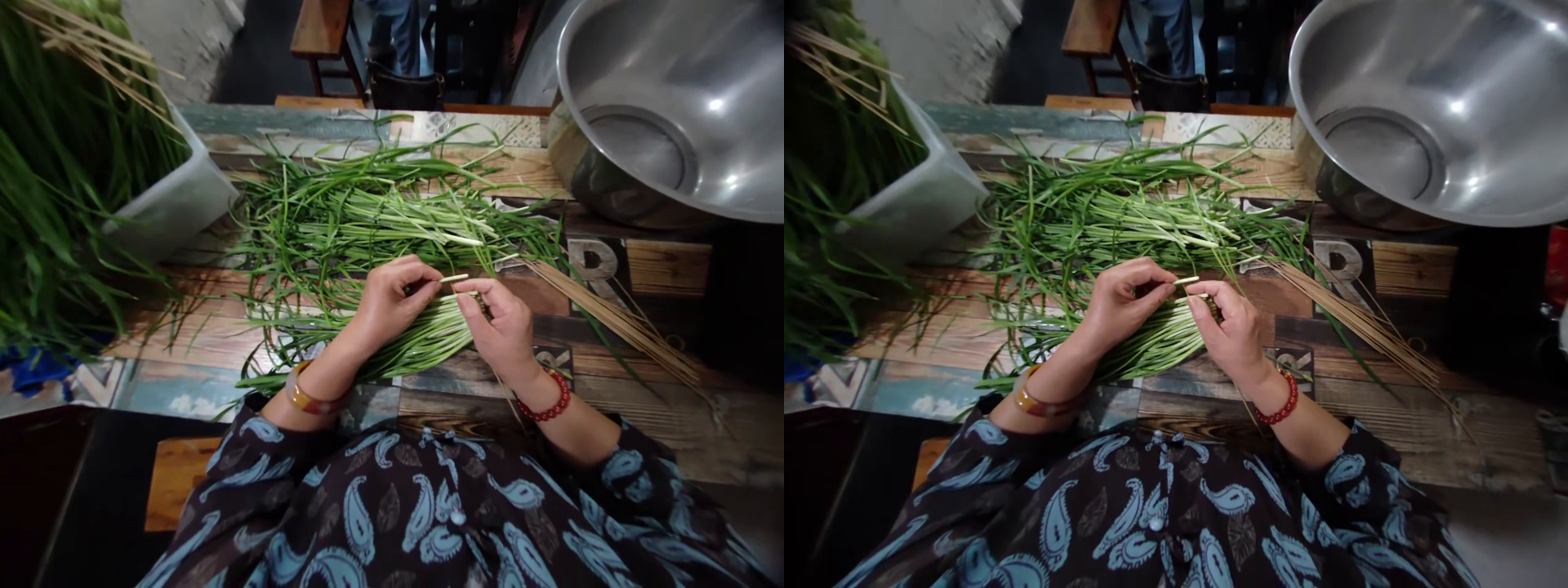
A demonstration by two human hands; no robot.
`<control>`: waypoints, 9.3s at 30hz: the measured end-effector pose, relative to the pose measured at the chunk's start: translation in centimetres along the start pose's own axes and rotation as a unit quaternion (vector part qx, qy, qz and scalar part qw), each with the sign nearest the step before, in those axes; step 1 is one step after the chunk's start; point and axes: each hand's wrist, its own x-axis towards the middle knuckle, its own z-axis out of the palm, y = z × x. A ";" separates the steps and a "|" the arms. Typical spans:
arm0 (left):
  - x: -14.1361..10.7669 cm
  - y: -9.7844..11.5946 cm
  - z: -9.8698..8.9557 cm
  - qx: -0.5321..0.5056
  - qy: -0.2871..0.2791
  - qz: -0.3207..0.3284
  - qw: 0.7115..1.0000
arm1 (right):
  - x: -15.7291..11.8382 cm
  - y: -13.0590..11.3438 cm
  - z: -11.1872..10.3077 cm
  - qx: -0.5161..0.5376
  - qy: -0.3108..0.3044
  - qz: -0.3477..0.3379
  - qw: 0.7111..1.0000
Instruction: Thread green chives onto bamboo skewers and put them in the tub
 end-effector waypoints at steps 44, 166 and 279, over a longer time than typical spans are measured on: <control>-0.8 -0.4 0.6 0.105 -0.039 0.094 0.989 | -0.3 0.3 0.4 0.018 0.008 0.003 1.000; -0.7 0.0 0.1 0.237 -0.023 0.123 0.963 | -0.2 0.2 0.2 0.012 -0.001 0.005 1.000; -0.5 0.4 0.2 0.236 -0.048 0.085 0.967 | -0.3 0.5 0.2 0.005 -0.007 -0.005 1.000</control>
